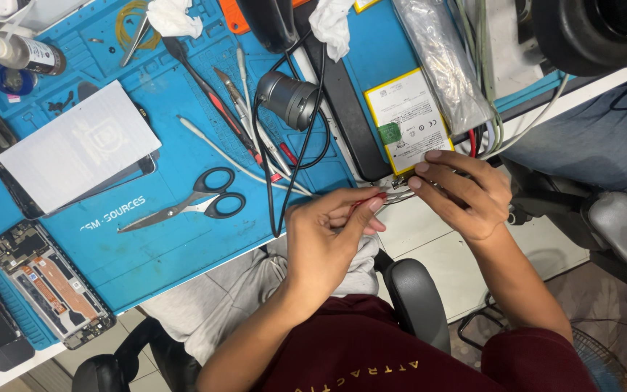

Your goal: The person sits at a repair bench and connects the contact tabs of a phone battery to red and black wires, holding the connections in place. They then set the battery aside and work on a disassembled phone chassis on the mat, pressing on its internal components.

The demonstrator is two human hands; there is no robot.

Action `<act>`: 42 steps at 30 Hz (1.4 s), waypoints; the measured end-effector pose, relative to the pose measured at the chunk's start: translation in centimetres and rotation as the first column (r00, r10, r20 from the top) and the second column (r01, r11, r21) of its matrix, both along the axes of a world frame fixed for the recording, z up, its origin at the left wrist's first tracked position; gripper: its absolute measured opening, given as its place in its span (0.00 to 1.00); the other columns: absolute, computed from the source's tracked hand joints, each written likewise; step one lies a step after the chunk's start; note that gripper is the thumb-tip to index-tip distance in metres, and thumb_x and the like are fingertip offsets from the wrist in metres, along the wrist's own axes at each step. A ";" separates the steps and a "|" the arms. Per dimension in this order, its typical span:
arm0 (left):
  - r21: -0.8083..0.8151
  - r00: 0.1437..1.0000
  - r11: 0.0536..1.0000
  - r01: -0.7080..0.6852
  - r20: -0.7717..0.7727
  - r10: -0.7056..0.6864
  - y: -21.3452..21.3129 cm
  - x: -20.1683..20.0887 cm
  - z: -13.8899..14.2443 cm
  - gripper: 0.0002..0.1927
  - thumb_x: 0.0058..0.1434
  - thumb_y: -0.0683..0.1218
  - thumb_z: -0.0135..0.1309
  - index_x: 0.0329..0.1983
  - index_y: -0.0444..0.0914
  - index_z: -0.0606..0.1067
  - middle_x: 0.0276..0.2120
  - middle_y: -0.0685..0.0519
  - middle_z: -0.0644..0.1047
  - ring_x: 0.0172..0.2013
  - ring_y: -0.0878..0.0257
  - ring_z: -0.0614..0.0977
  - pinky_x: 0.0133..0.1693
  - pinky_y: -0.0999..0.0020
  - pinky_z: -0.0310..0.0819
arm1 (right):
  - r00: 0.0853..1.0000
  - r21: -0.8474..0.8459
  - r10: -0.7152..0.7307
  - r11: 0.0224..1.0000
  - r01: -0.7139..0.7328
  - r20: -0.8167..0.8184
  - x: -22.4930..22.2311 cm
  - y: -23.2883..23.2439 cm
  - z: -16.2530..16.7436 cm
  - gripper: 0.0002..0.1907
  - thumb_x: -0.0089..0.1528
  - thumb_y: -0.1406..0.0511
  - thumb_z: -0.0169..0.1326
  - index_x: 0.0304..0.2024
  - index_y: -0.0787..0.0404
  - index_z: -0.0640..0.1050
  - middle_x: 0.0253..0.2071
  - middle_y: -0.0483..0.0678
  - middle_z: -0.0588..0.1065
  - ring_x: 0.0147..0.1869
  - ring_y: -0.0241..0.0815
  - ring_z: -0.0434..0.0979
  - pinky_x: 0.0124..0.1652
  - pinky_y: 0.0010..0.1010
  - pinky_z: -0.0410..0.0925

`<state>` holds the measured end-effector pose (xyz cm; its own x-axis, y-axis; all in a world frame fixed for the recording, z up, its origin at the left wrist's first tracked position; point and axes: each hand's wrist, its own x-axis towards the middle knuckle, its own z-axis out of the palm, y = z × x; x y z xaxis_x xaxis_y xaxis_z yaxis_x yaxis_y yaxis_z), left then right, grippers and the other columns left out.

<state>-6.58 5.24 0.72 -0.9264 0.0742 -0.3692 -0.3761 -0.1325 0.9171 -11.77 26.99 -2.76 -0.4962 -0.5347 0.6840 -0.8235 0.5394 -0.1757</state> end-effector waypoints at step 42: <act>0.085 0.994 0.990 -0.110 0.020 0.108 1.2 -0.1 -0.8 0.09 0.67 0.38 0.57 0.47 0.28 0.81 0.38 0.44 0.85 0.39 0.59 0.89 0.41 0.70 0.86 | 0.999 -0.002 -0.002 1.000 0.002 -0.042 -0.3 -0.2 -0.2 0.11 0.56 0.71 0.71 0.40 0.59 0.84 0.43 0.45 0.79 0.51 0.48 0.82 0.40 0.31 0.76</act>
<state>-6.67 6.41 -0.08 -0.9249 0.0054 -0.3803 -0.3693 -0.2519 0.8945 -12.08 26.77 -2.95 -0.4676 -0.5328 0.7054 -0.8294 0.5405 -0.1415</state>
